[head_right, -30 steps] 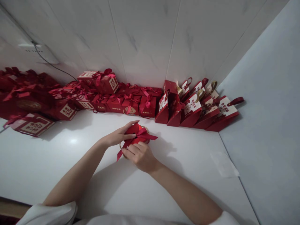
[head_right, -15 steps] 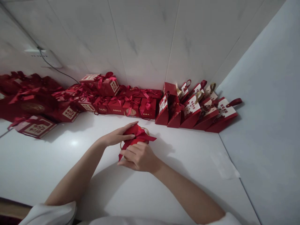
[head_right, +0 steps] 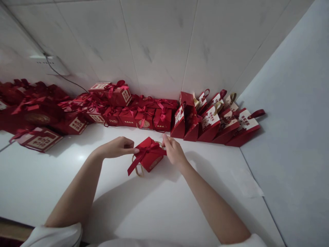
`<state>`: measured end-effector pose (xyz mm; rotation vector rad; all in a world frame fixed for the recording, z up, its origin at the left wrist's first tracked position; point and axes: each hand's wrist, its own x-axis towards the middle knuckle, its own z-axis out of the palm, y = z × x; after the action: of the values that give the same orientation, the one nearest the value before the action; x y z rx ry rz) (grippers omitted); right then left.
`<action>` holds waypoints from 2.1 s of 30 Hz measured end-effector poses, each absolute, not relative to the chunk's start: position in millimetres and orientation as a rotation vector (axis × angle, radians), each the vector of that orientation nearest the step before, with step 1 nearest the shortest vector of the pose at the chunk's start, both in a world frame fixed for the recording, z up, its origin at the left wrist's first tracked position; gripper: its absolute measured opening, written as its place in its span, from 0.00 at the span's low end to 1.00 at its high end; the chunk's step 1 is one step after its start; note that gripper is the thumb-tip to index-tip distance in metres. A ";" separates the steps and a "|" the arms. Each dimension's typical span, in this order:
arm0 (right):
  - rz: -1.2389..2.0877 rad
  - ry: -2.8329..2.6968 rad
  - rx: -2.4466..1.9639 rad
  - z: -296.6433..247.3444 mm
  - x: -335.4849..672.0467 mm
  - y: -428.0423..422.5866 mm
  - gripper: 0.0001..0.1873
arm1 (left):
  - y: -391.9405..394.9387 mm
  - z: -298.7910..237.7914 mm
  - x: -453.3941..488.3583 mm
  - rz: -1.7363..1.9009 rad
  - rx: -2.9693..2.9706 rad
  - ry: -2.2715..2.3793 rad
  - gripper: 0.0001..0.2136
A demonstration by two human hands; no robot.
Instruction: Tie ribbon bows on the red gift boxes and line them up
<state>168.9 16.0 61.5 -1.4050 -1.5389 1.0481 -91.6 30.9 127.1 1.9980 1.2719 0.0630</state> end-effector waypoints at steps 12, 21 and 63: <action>1.081 -1.747 -1.363 72.1 166.3 6.8 0.27 | 18.5 137.2 -76.9 0.057 2.074 1.274 0.20; 1.203 -1.824 -1.214 88.9 175.0 0.9 0.12 | 16.7 136.6 -74.6 0.029 2.010 1.353 0.16; 1.304 -1.537 -0.991 101.9 183.2 -8.4 0.06 | 16.1 153.0 -85.2 0.185 1.911 1.092 0.14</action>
<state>183.2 -8.4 101.9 -0.9908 -1.5373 1.3037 -85.2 16.1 153.0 1.9110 1.0923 0.1846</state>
